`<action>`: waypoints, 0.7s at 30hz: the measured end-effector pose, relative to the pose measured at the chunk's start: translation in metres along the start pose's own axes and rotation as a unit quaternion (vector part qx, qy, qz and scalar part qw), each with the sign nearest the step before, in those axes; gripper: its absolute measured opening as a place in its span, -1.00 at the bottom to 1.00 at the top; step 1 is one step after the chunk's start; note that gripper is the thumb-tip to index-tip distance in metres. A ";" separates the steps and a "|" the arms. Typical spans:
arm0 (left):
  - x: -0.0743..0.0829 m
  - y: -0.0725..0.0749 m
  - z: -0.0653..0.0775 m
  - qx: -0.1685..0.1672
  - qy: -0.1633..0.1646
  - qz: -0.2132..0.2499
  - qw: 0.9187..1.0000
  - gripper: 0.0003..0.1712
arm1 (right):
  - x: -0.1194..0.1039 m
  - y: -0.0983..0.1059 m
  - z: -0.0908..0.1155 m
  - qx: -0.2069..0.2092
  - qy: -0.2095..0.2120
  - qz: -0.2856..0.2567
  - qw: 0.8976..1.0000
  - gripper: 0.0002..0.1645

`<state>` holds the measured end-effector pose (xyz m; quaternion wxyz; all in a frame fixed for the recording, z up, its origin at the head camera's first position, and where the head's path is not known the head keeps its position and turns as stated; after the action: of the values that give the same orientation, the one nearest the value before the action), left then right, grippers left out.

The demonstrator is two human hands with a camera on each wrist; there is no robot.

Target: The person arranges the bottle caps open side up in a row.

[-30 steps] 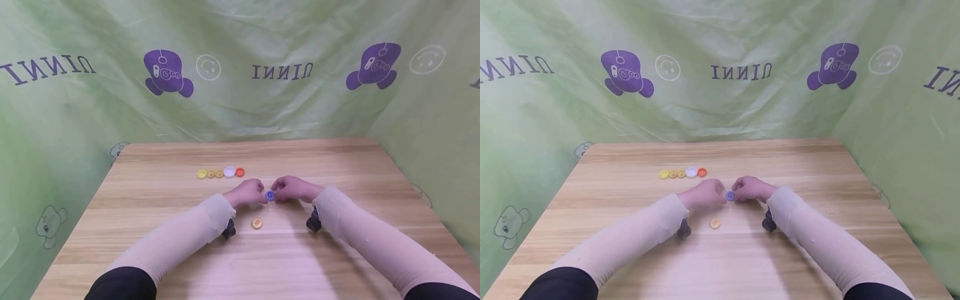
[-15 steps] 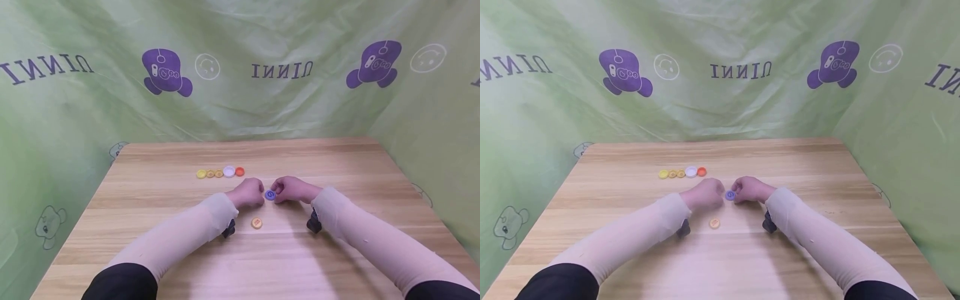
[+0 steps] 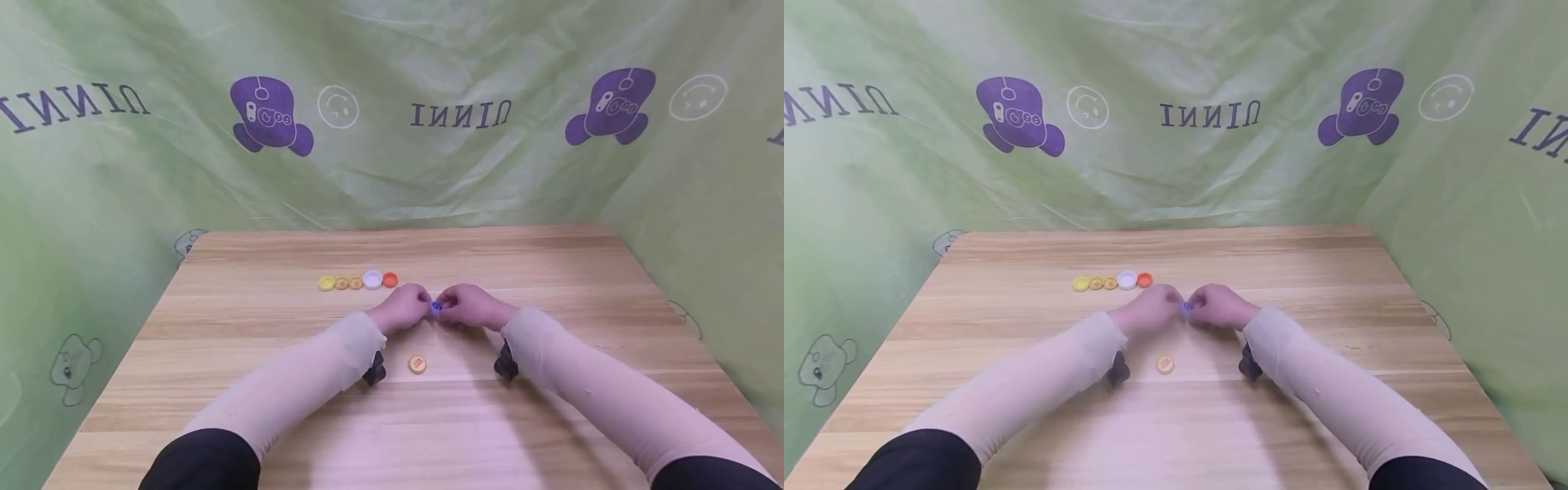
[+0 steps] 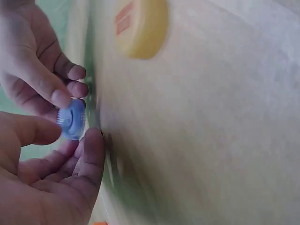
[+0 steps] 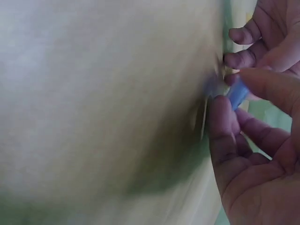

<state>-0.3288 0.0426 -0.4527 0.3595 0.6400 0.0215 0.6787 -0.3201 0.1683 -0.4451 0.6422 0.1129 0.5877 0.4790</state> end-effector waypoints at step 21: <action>0.004 0.044 0.003 0.115 0.056 0.296 0.947 -0.60 | -0.029 0.019 -0.018 0.142 -0.005 -0.147 0.979 -0.61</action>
<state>-0.3465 0.0105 -0.4271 0.0648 0.6152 -0.0710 0.7825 -0.3406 0.1486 -0.4185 0.6861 0.1174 0.6567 0.2903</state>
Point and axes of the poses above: each hand's wrist, its own z-axis away from the middle knuckle, its own y-axis out of the back of the hand, x = y × z, the point moved 7 cm from there along -z, towards the middle knuckle, and after that the axes turned 7 degrees about z, right-handed, at the moved point
